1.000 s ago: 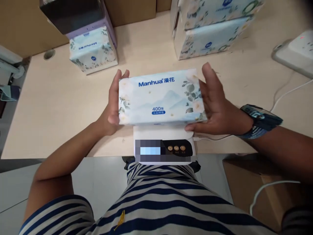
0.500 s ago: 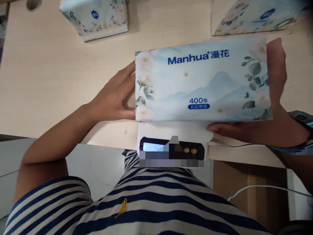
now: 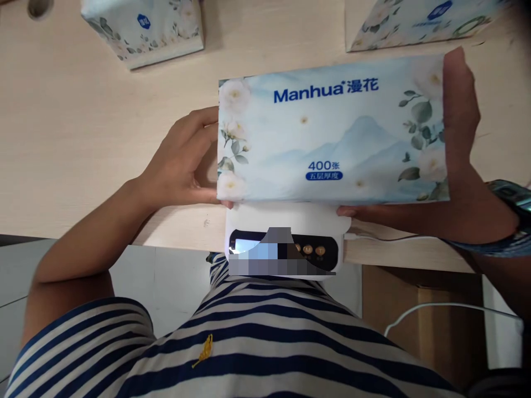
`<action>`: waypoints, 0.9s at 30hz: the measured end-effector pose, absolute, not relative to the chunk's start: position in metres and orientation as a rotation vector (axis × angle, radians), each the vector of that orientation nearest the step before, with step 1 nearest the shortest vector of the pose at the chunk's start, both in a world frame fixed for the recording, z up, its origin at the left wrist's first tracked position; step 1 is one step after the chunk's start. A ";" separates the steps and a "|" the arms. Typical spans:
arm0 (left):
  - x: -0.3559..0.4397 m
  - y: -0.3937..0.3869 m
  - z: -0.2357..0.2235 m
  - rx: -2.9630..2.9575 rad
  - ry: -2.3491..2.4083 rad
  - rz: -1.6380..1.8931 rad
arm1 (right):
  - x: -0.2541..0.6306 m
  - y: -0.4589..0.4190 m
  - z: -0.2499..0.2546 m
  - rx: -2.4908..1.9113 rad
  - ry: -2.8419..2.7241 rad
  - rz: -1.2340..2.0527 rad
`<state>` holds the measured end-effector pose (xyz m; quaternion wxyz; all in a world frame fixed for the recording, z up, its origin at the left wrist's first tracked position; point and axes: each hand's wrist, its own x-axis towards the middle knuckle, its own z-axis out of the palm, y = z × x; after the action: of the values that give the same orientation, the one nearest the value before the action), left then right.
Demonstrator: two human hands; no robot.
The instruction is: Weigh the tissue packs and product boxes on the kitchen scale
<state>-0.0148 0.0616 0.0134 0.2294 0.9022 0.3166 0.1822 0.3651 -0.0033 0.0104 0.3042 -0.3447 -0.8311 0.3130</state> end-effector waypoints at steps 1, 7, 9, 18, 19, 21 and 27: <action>-0.013 0.061 0.015 2.440 0.905 0.498 | 0.364 -0.005 0.011 -0.915 -2.197 0.827; -0.013 0.060 0.012 2.424 0.803 0.563 | 0.357 -0.015 0.009 -0.971 -2.217 0.651; -0.013 0.060 0.013 2.460 0.801 0.571 | 0.356 -0.018 0.009 -0.987 -2.216 0.648; -0.005 0.059 0.035 2.547 0.891 0.404 | 0.377 -0.002 0.026 -1.086 -2.321 0.908; -0.008 0.061 0.035 2.591 0.897 0.371 | 0.381 0.000 0.028 -1.082 -2.336 0.983; -0.018 0.066 0.032 2.716 0.891 0.333 | 0.388 0.004 0.032 -1.065 -2.350 1.076; -0.041 0.078 0.012 2.840 0.884 0.377 | 0.399 0.005 0.028 -1.372 -2.224 0.636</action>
<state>-0.0414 0.0777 0.0123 0.0715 0.9448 0.2940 0.1255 0.3992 0.0052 0.0277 0.2240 -0.4972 -0.8060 0.2304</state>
